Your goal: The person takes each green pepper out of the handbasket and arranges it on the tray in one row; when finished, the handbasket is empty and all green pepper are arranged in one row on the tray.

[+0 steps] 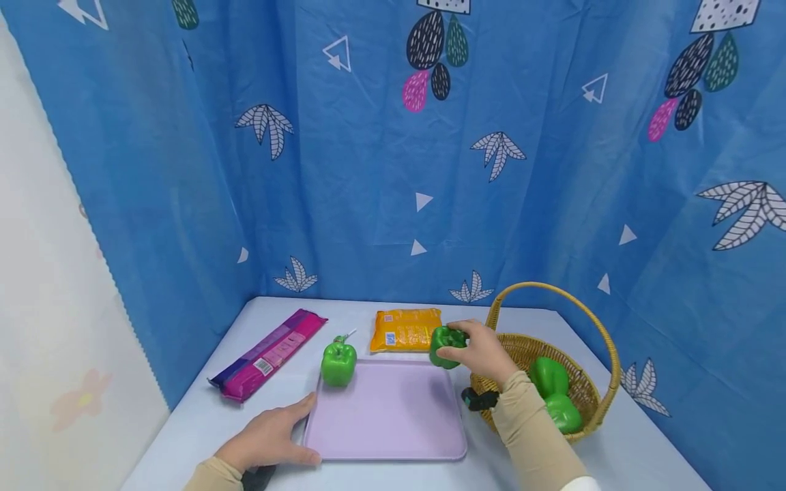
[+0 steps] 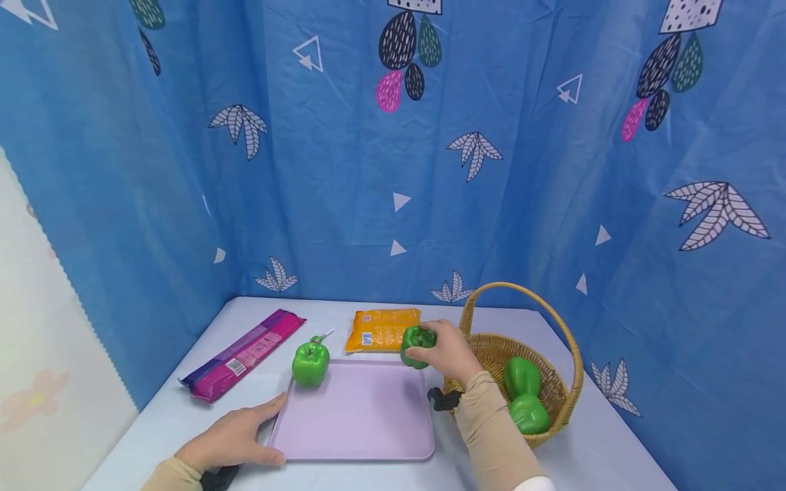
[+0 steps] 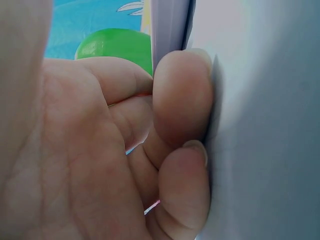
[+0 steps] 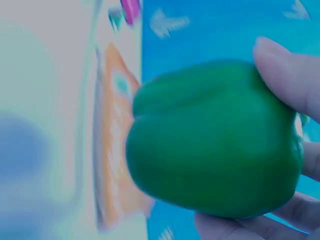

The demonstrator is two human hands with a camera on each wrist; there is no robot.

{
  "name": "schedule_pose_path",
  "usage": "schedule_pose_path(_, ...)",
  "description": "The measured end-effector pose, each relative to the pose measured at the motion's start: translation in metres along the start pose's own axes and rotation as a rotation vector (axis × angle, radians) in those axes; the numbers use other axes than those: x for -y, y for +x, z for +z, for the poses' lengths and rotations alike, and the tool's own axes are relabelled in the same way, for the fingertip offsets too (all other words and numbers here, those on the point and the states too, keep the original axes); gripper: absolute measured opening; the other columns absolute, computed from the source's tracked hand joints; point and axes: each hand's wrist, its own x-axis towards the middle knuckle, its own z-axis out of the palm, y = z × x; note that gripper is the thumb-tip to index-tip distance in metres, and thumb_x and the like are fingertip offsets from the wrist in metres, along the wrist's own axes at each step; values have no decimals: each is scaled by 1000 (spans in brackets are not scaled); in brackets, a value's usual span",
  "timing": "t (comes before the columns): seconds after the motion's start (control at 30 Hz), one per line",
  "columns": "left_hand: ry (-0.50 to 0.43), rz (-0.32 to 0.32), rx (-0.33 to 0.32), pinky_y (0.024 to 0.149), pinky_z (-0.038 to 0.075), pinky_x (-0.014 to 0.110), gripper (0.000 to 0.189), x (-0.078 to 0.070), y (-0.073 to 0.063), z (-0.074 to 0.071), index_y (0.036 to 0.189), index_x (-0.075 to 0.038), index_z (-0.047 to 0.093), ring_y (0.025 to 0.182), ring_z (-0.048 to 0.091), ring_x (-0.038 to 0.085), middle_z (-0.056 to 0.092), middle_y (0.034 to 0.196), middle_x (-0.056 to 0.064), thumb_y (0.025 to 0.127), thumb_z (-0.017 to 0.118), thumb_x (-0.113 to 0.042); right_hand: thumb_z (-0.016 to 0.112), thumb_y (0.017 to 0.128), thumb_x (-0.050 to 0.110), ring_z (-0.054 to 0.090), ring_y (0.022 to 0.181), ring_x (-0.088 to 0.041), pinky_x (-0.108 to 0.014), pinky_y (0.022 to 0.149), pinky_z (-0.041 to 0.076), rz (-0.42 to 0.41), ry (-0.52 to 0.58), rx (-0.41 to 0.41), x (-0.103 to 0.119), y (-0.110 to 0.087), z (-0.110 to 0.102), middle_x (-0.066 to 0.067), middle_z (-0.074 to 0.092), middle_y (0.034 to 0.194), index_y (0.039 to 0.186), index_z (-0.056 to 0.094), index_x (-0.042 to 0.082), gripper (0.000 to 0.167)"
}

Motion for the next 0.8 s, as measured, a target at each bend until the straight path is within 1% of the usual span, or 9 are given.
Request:
schedule_pose_path(0.1, 2, -3, 2, 110, 45, 62, 122, 1, 0, 1, 158, 0, 37, 140, 51, 40, 47, 158, 16, 71, 79, -75, 87, 82, 43, 62, 96, -22, -37, 78, 60, -35, 35, 27, 18, 9, 33, -10, 66, 124, 136, 66, 10, 67)
schedule_pose_path(0.17, -1, -5, 4, 110, 45, 62, 122, 2, 0, 1, 158, -1, 37, 141, 51, 40, 46, 159, 16, 71, 79, -75, 87, 82, 44, 62, 97, -22, -37, 79, 59, -55, 49, 58, 27, 15, 54, -10, 66, 125, 136, 66, 10, 67)
schedule_pose_path(0.27, 0, -3, 2, 110, 45, 62, 122, 2, 1, 1, 158, -1, 37, 141, 51, 40, 46, 159, 15, 71, 78, -76, 86, 83, 44, 62, 105, -25, -40, 84, 59, -79, 59, 108, 38, 21, 79, -14, 64, 133, 138, 65, 10, 69)
schedule_pose_path(0.37, 8, -1, -1, 110, 45, 61, 123, 1, 2, 1, 158, -1, 37, 140, 51, 39, 46, 159, 15, 70, 77, -77, 86, 84, 43, 61, 113, -28, -44, 90, 59, -81, 66, 143, 47, 26, 98, -15, 61, 140, 141, 63, 10, 70)
schedule_pose_path(0.43, 12, -2, -4, 110, 46, 61, 123, 1, 2, 1, 158, -2, 37, 140, 52, 39, 47, 159, 15, 70, 77, -78, 86, 83, 42, 61, 115, -29, -45, 93, 58, -90, 66, 155, 51, 29, 108, -15, 62, 139, 140, 63, 9, 69)
schedule_pose_path(0.5, 13, -6, -7, 110, 46, 62, 123, 1, 1, 1, 158, -2, 38, 139, 52, 40, 47, 158, 15, 70, 78, -77, 87, 83, 41, 60, 113, -29, -46, 92, 57, -107, 63, 164, 55, 31, 116, -15, 64, 135, 137, 65, 7, 68)
schedule_pose_path(0.67, 17, -11, -7, 110, 46, 62, 123, 1, 2, 2, 158, -2, 38, 139, 53, 40, 48, 158, 15, 69, 78, -77, 89, 81, 38, 59, 109, -27, -46, 92, 56, -117, 70, 174, 57, 33, 128, -15, 65, 130, 133, 67, 4, 66)
schedule_pose_path(0.73, 18, -12, -6, 110, 46, 62, 123, 1, 2, 2, 158, -2, 38, 138, 53, 40, 48, 158, 15, 69, 78, -77, 89, 81, 38, 59, 111, -28, -47, 94, 55, -110, 63, 179, 58, 33, 131, -15, 64, 131, 134, 66, 5, 66)
schedule_pose_path(0.8, 17, -13, -7, 109, 46, 62, 123, 1, 2, 2, 158, -2, 38, 138, 53, 41, 48, 158, 16, 69, 78, -77, 89, 81, 38, 59, 116, -31, -49, 99, 54, -108, 55, 182, 58, 33, 134, -16, 64, 133, 135, 66, 5, 67)
